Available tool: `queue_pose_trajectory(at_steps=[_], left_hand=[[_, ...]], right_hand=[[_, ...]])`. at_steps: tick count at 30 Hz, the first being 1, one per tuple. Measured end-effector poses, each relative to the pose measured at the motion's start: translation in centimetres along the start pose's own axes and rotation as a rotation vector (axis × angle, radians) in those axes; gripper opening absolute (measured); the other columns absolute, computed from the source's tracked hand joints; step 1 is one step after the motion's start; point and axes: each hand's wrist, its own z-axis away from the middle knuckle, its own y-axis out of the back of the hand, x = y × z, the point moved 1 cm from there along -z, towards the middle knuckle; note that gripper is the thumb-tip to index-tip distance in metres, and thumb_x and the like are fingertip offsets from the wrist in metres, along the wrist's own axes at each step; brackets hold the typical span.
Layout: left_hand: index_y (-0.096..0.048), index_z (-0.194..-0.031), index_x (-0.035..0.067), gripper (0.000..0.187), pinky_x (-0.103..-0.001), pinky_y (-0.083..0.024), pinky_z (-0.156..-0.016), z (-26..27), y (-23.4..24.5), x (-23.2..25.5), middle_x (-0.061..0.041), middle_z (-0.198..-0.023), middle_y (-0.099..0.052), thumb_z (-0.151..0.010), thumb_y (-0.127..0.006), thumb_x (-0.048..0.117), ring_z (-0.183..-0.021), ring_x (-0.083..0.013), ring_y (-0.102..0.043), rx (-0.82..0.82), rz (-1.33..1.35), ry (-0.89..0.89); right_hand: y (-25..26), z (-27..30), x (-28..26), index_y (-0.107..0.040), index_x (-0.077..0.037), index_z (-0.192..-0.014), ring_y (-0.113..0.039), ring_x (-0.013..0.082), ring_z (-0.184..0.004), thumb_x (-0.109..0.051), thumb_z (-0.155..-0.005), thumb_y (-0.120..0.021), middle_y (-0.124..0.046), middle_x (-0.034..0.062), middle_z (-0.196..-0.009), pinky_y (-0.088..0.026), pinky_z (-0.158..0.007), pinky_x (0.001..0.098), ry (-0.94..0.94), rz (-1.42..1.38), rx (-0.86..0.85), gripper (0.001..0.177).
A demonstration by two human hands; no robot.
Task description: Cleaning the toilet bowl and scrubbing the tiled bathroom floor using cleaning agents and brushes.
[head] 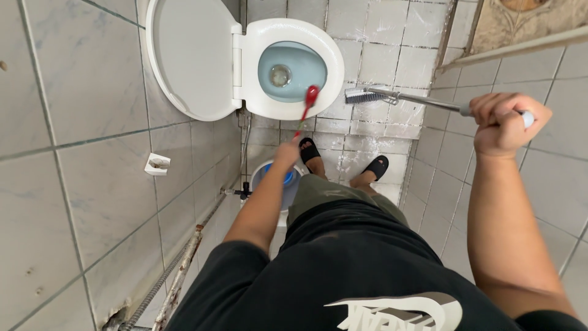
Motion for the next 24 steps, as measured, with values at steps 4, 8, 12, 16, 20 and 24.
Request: queue_pose_trajectory(at_steps=[4,8,12,16,20,24], left_hand=[[-0.069,-0.097,-0.007,0.070,-0.060,-0.051,-0.081,0.9,-1.4,5.4,-0.034,-0.096,-0.067,-0.102,-0.041,0.057,-0.094,-0.0524,-0.067,-0.100,0.144,0.065],[-0.076,-0.101,-0.003,0.077,-0.058,-0.050,-0.089,-2.0,-0.5,-5.7,-0.034,-0.102,-0.068,-0.101,-0.037,0.064,-0.105,-0.0525,-0.063,0.166,-0.088,0.010],[-0.073,-0.112,0.004,0.075,-0.057,-0.050,-0.093,3.0,7.7,-9.6,-0.031,-0.111,-0.069,-0.101,-0.033,0.067,-0.111,-0.0489,-0.064,0.265,-0.172,0.204],[-0.076,-0.101,-0.002,0.083,-0.056,-0.051,-0.097,1.6,1.7,-12.0,-0.033,-0.105,-0.070,-0.107,-0.031,0.067,-0.109,-0.0508,-0.065,0.181,-0.133,0.172],[-0.074,-0.104,0.002,0.068,-0.055,-0.051,-0.093,0.9,-7.3,-3.0,-0.030,-0.107,-0.070,-0.102,-0.038,0.059,-0.109,-0.0490,-0.064,0.046,-0.032,0.018],[-0.073,-0.105,0.001,0.063,-0.057,-0.050,-0.089,1.5,-7.2,1.8,-0.030,-0.106,-0.070,-0.104,-0.038,0.054,-0.104,-0.0505,-0.064,0.132,-0.030,-0.162]], right_hand=[[-0.8,-0.1,-0.1,-0.033,0.001,-0.066,-0.033,0.0248,-0.053,0.003,-0.089,-0.040,-0.038,0.0160,-0.057,-0.031,-0.052,0.0357,0.020,-0.003,-0.043,0.023],[-0.1,-0.3,-0.1,-0.035,0.003,-0.066,-0.032,0.0245,-0.052,0.004,-0.088,-0.040,-0.038,0.0163,-0.058,-0.030,-0.051,0.0348,0.005,-0.012,-0.019,0.023],[0.7,-0.7,-0.2,-0.034,0.002,-0.066,-0.032,0.0238,-0.052,0.004,-0.089,-0.040,-0.038,0.0151,-0.056,-0.030,-0.051,0.0345,0.002,-0.017,-0.001,0.024],[0.2,-0.8,0.0,-0.035,0.003,-0.066,-0.033,0.0243,-0.052,0.005,-0.090,-0.040,-0.039,0.0160,-0.057,-0.032,-0.051,0.0355,0.016,-0.013,-0.024,0.025],[-0.3,-0.7,-0.2,-0.035,0.002,-0.066,-0.031,0.0214,-0.048,0.003,-0.087,-0.038,-0.039,0.0156,-0.057,-0.034,-0.053,0.0363,0.033,0.011,-0.042,0.021],[0.3,-0.5,-0.4,-0.034,0.002,-0.065,-0.032,0.0236,-0.052,0.004,-0.092,-0.040,-0.039,0.0169,-0.057,-0.031,-0.051,0.0346,-0.002,-0.002,-0.043,0.028]])
